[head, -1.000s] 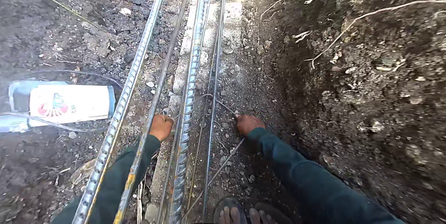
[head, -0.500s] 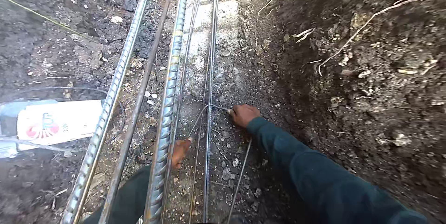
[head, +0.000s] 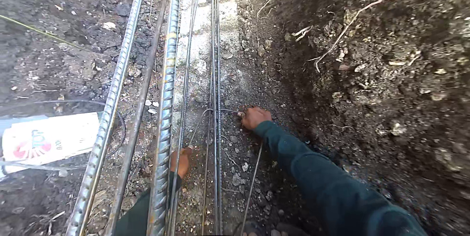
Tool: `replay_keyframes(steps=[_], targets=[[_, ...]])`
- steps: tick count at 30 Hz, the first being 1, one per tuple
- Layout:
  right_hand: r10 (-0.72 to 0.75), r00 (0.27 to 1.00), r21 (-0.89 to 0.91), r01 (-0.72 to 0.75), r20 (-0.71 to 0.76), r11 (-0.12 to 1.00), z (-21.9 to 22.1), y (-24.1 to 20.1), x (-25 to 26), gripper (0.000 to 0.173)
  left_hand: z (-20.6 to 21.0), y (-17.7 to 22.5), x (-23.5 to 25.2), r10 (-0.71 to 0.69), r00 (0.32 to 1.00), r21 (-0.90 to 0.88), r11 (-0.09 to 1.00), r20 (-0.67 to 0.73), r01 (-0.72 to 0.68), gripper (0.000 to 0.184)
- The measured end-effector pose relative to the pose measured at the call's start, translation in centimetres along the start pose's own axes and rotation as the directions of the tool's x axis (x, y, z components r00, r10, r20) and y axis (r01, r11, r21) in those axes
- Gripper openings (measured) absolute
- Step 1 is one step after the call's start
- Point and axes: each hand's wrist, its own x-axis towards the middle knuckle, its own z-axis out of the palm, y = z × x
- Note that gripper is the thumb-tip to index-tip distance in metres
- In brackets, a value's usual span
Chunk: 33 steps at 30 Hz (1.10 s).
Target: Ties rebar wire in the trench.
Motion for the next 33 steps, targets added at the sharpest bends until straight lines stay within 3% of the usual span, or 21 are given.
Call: replay_keyframes(steps=[6, 14, 17, 20, 28, 33], targets=[[-0.109, 0.992, -0.133, 0.099, -0.067, 0.986, -2.7, 0.0, 4.1, 0.051, 0.8, 2.6, 0.8, -0.009, 0.999, -0.011, 1.000, 0.046, 0.010, 0.043], [-0.224, 0.971, -0.240, 0.199, -0.082, 0.950, -1.1, 0.5, 6.0, 0.053, 3.7, 1.6, 0.1, -0.005, 1.000, -0.080, 0.997, 0.017, 0.007, 0.044], [-0.305, 0.950, -0.291, 0.274, -0.063, 0.916, -2.0, 0.3, 7.0, 0.051, 4.8, 1.2, -0.8, 0.031, 0.989, -0.224, 0.975, 0.142, 0.002, 0.037], [-0.381, 0.924, -0.356, 0.346, -0.030, 0.868, -3.7, -0.3, 7.9, 0.048, 6.2, 1.1, -1.3, 0.041, 0.941, -0.436, 0.892, 0.335, 0.116, 0.029], [-0.349, 0.934, -0.389, 0.295, -0.075, 0.873, -7.1, 4.0, 7.6, 0.044, 4.6, 2.6, -2.9, 0.083, 0.860, -0.416, 0.896, 0.503, 0.157, 0.033], [-0.485, 0.868, -0.416, 0.405, -0.105, 0.814, -8.5, -0.5, 6.7, 0.052, 3.3, 2.6, -3.5, 0.215, 0.910, -0.558, 0.830, 0.353, 0.020, 0.026]])
